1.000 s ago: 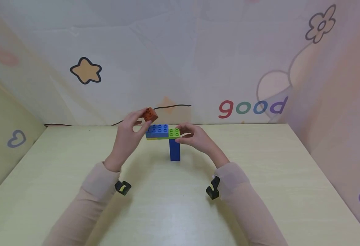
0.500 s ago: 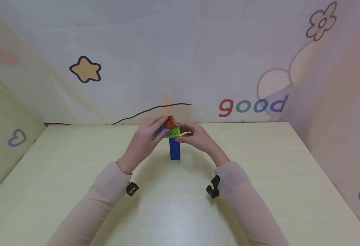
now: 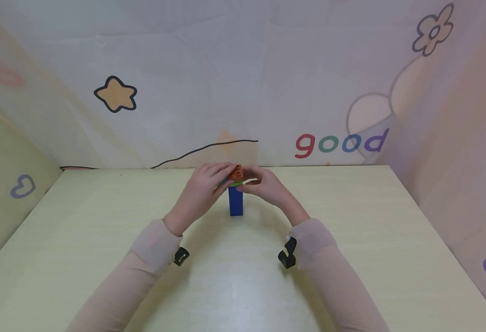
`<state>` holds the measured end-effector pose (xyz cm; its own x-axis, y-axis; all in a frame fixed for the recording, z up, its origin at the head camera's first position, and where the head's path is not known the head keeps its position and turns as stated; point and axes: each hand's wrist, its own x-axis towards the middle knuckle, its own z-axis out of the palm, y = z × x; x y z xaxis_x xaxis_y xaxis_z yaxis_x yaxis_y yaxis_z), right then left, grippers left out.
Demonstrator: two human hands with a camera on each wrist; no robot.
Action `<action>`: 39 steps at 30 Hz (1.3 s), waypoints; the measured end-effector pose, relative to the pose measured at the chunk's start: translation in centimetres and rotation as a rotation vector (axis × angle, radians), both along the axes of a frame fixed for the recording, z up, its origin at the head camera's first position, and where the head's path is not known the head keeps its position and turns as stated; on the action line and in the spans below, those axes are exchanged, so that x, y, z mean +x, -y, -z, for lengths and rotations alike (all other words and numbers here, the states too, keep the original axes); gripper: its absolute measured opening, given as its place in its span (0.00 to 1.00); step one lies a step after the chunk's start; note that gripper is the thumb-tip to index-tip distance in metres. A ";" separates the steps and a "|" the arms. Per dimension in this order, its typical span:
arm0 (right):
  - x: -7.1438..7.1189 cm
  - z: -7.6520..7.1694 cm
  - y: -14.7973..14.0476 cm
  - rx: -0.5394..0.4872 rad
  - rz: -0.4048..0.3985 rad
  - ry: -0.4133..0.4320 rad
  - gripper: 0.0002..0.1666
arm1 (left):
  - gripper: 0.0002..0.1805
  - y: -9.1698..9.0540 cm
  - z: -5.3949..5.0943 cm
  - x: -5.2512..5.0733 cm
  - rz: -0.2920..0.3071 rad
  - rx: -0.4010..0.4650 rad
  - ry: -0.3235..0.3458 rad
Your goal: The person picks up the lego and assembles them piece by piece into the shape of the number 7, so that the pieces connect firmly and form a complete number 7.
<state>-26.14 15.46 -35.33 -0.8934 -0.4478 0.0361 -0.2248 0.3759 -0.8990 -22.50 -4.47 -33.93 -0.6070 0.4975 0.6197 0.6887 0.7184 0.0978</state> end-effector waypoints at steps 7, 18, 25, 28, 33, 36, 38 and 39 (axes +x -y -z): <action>0.1 0.2 0.0 -0.005 -0.005 -0.037 0.30 | 0.20 0.1 0.1 0.0 -0.027 -0.037 -0.019; 0.3 0.2 -0.1 -0.081 0.009 -0.107 0.31 | 0.20 0.1 0.2 0.0 -0.042 -0.045 -0.033; 0.6 -0.3 0.4 -0.155 0.023 -0.144 0.29 | 0.18 0.2 0.3 -0.1 -0.019 -0.029 -0.014; 0.7 -0.3 0.6 -0.139 0.036 -0.188 0.27 | 0.18 0.4 0.4 -0.2 0.011 -0.014 -0.008; 0.9 0.2 0.9 -0.069 0.063 -0.366 0.24 | 0.19 0.9 0.8 -0.5 0.050 -0.017 -0.041; 0.9 0.8 1.0 -0.019 0.089 -0.580 0.23 | 0.20 1.1 0.9 -0.6 0.055 -0.028 -0.077; 0.9 1.1 1.1 0.010 0.100 -0.721 0.23 | 0.20 1.1 1.0 -0.6 0.049 -0.035 -0.102; 0.9 1.3 1.0 0.026 0.106 -0.781 0.24 | 0.20 1.1 1.0 -0.6 0.046 -0.038 -0.118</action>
<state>-25.27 14.43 -36.63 -0.6514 -0.3710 0.6618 -0.7497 0.4491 -0.4861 -23.11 -5.61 -34.92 -0.5073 0.5477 0.6653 0.7260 0.6876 -0.0125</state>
